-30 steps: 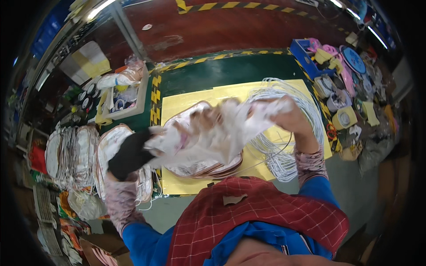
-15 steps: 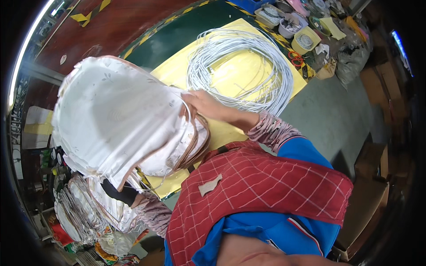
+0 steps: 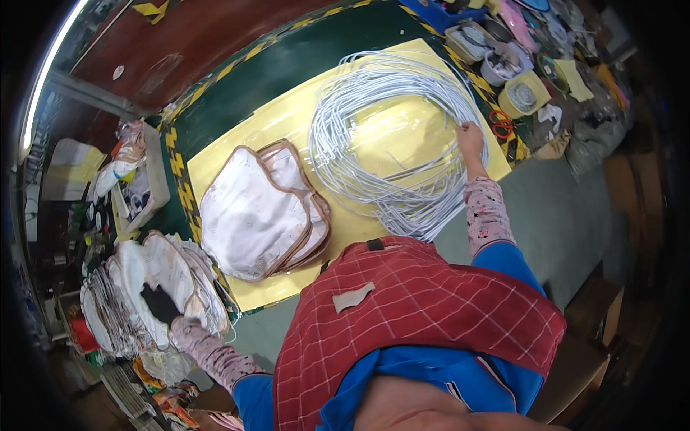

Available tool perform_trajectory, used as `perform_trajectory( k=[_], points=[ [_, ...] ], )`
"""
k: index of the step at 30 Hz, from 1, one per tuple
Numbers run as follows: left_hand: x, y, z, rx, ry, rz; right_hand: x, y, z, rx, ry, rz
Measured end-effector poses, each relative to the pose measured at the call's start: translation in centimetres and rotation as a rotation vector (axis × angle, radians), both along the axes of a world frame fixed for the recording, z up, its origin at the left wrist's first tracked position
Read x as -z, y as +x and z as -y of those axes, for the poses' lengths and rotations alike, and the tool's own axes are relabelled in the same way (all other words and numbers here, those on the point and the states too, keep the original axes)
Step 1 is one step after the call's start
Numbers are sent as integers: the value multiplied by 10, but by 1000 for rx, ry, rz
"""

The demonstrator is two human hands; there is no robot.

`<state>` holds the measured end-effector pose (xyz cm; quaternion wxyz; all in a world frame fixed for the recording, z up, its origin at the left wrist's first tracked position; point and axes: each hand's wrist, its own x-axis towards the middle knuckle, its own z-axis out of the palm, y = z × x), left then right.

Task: The person repeatedly picks up white cushion-like items and wraps them with white wire, then places the finished items on a pile. The person handles the cushions and wire by hand throughout the clip.

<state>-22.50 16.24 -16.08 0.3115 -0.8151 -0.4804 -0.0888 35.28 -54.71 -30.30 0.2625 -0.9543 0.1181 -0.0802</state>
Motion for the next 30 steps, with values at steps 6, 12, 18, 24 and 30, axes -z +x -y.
perform_trajectory(
  k=[6, 12, 18, 24, 30],
  points=[
    [56, 145, 135, 611, -851, 711, -15, 10, 5, -12, 3, 210],
    [32, 269, 293, 1026, -1358, 670, -177, -46, -127, -331, 1117, 259],
    [38, 324, 359, 1398, -1367, 742, -257, -118, -278, -884, 1397, -15],
    [50, 269, 310, 1485, -1362, 490, -288, -170, -265, -1165, 2031, -227],
    [101, 260, 188, 1305, -1352, -19, -268, -142, -291, -785, 1163, -248]
  ],
)
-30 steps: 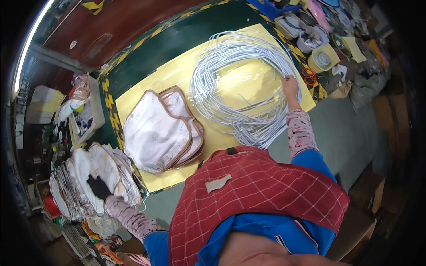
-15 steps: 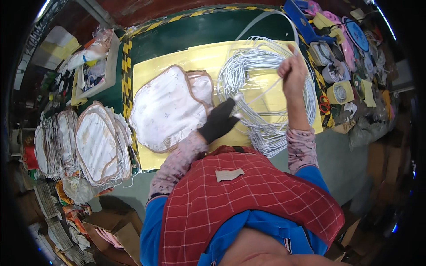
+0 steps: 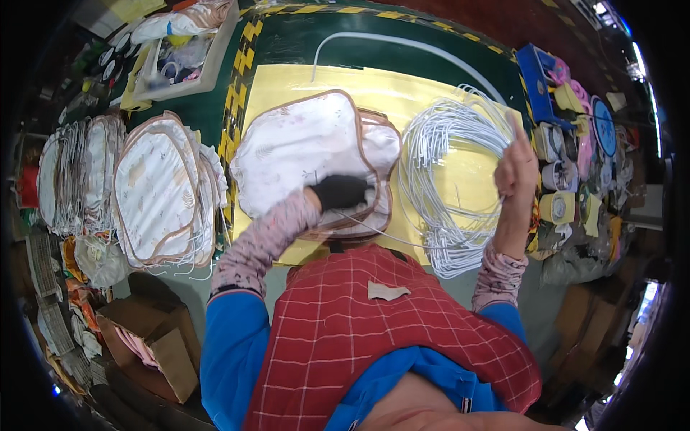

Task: The person repeatedly picks up white cushion-like items and wraps them with white wire, then places the finished items on a pile. The person handles the cushions and wire by hand throughout the clip.

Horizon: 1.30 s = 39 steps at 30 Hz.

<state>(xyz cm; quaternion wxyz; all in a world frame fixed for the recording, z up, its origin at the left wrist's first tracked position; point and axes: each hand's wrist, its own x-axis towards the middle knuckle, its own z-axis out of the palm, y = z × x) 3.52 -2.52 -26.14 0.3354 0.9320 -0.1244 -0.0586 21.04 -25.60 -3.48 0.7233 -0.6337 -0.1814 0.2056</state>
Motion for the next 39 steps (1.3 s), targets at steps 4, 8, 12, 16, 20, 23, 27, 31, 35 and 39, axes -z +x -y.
perform_trajectory(
  k=[4, 8, 12, 16, 20, 23, 27, 31, 35, 39],
  points=[
    [21, 83, -94, -693, 392, 228, 20, -22, 1, 8, -42, 56],
    [49, 115, -135, -710, 506, -147, 24, -25, 28, 1, 102, 138],
    [61, 112, -160, -954, -6, 227, 16, -34, 44, -52, 144, 125],
    [-25, 87, -156, -802, -315, 271, 13, -43, 55, 2, 90, 89],
    [-93, 32, -134, -753, -794, 183, 9, -41, 65, -12, 248, 48],
    [-142, -8, -106, -629, -441, 488, 13, -37, 77, -76, 322, 41],
    [-165, -39, -88, -556, 45, 849, 17, -33, 93, -160, 326, 52],
    [-177, -53, -89, -577, 355, 1135, 17, -26, 115, -234, 400, 19],
    [-239, -65, -60, -658, -361, 876, 23, -29, 124, -377, 139, 127],
    [-249, -70, -45, -840, -767, 619, 26, -20, 135, -500, 482, 173]
  ],
)
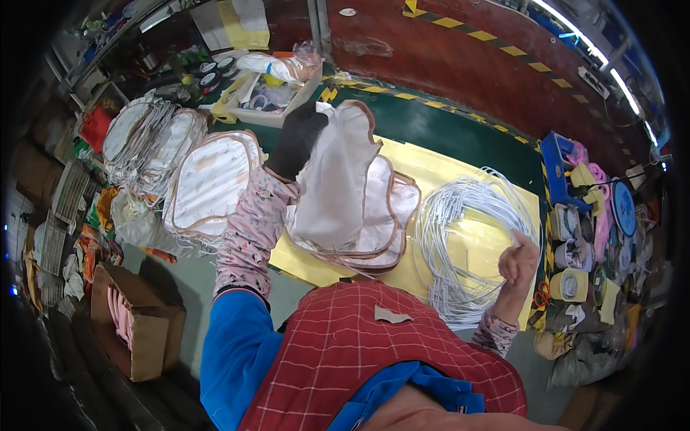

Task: The person repeatedly picks up white cushion-like items and wraps them with white wire, then places the finished items on a pile. The person handles the cushions and wire by hand throughout the clip.

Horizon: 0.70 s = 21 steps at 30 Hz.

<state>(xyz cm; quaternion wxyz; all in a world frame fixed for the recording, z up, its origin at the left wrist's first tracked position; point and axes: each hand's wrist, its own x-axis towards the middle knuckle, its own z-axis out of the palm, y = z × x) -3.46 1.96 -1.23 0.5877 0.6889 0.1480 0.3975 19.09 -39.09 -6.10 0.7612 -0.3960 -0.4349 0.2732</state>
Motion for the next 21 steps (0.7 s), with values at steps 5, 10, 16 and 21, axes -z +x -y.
perform_trajectory(
  k=[5, 10, 16, 21],
  points=[
    [20, -6, 0, 33, 171, -47, -6, 8, -2, 184, 112, -244],
    [21, -10, 3, -101, 966, 39, -1, 6, 2, 179, 102, -188],
    [22, -16, 10, -268, 1219, 46, -4, 0, 0, 260, 68, -213],
    [1, -8, 21, 9, 419, -44, 3, 4, 5, 109, 9, -112]
  ],
)
